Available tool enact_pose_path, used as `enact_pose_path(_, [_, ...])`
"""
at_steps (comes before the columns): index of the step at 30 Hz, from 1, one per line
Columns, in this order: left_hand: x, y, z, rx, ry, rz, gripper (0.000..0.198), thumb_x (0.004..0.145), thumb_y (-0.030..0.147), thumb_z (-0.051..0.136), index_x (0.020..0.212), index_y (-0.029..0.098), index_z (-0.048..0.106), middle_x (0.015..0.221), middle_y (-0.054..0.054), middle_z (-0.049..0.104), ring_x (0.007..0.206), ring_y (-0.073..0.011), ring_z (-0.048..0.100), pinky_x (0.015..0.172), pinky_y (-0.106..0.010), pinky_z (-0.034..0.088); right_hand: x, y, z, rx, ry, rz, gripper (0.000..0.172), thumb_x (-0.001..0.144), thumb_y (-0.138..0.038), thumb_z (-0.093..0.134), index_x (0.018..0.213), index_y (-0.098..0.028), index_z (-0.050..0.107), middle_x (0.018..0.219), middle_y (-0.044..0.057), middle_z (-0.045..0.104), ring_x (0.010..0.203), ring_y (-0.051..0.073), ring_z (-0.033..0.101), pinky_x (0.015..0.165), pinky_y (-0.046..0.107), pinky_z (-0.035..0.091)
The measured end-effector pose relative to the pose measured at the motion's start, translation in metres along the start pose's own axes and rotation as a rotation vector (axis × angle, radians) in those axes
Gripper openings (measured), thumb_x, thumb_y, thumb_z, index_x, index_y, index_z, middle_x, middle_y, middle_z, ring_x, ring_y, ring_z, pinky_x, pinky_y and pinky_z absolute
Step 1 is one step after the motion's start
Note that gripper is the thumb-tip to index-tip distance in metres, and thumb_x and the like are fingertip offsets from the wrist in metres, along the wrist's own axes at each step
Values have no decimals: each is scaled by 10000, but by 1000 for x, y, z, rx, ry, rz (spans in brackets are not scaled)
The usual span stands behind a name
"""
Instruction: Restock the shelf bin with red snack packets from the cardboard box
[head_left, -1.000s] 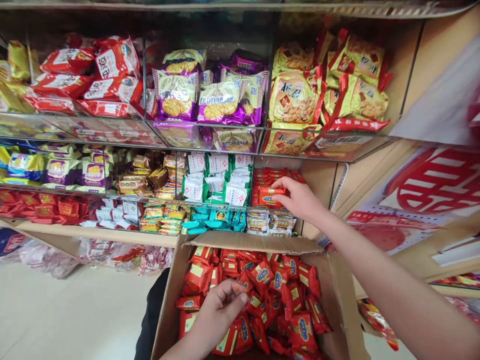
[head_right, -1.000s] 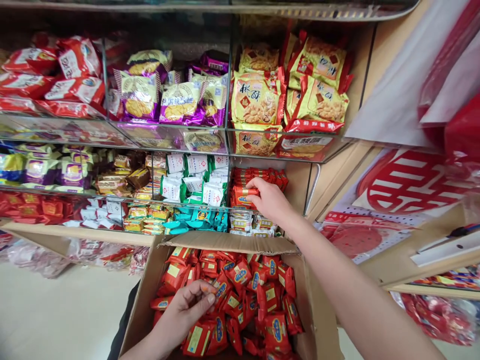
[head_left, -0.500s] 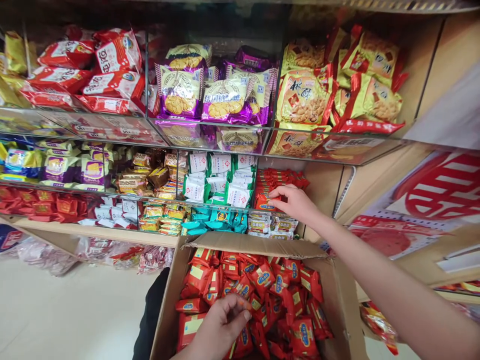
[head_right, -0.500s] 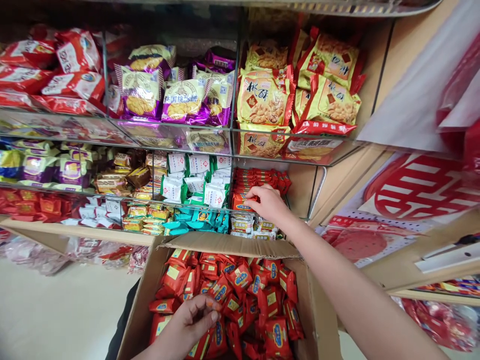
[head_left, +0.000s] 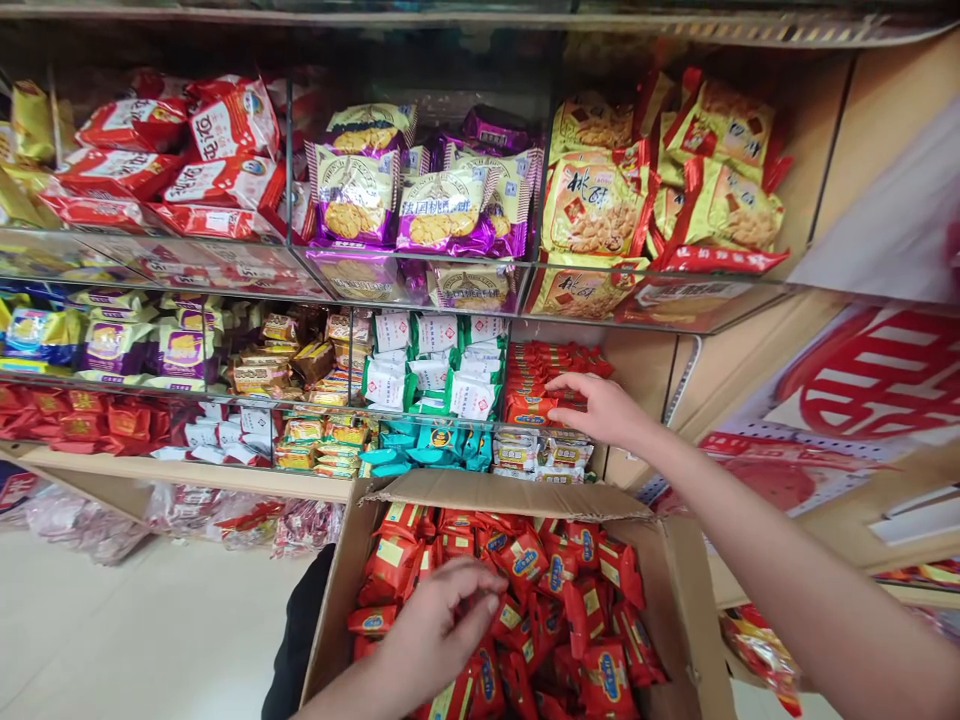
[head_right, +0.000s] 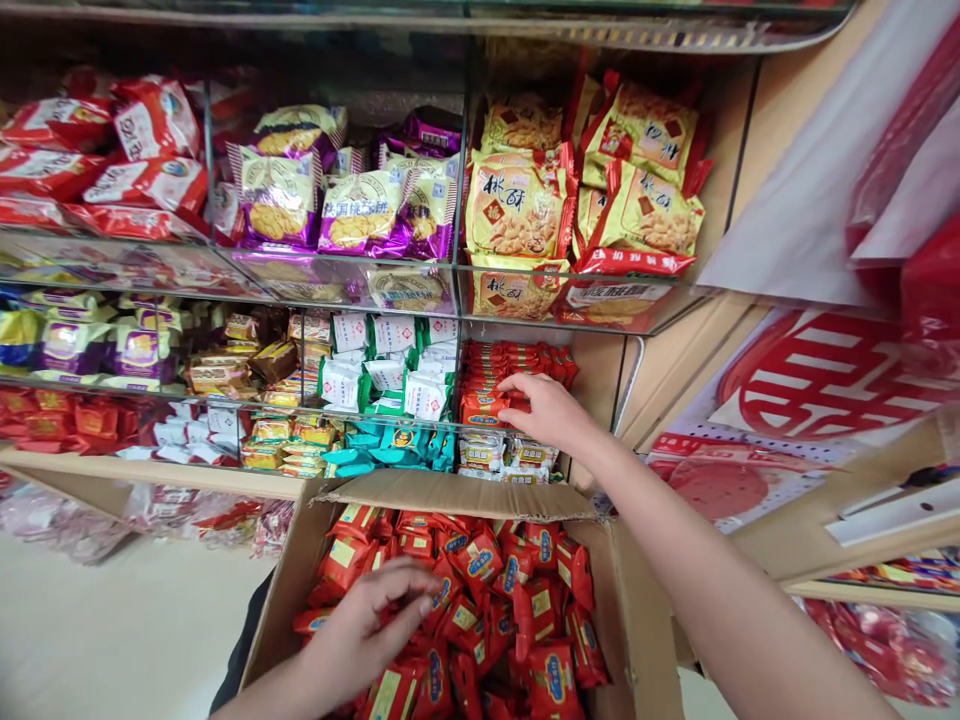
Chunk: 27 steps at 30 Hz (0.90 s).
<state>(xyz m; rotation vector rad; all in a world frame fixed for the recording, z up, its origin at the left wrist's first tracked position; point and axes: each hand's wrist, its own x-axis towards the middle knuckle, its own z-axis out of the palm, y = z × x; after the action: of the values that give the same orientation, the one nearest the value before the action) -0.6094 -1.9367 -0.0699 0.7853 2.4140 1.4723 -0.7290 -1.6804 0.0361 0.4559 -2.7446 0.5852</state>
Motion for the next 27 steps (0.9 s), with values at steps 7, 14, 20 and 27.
enact_pose_path(7, [113,53,-46,903,232,558,351,879,104,364,1205,131,492,1270,-121,507,1026,-227,473,892,-393,383,-4,20,-5,-227,-108,106,287,687,-256,676,963,-185,652,977,59,673,916,232,599,813,341,445])
enact_pose_path(14, [184,90,-33,1253,-4,417,170,809,65,493,867,42,651,790,-166,687,858,-259,556,675,-331,437,1,22,2,-259,-116,159,270,731,-205,645,998,-167,654,999,76,661,945,195,597,847,259,422])
enact_pose_path(20, [194,102,-27,1295,-110,319,176,796,73,509,741,66,677,761,-166,704,787,-231,617,661,-295,448,-1,19,6,-225,-95,245,233,728,-177,633,957,-139,657,981,104,659,929,209,604,837,267,423])
enact_pose_path(27, [192,107,-30,1306,-161,244,200,801,57,477,770,53,675,779,-185,694,862,-262,620,695,-313,469,-1,26,9,-10,-48,452,667,604,-260,721,1192,-82,461,1159,167,547,1053,255,528,869,338,421])
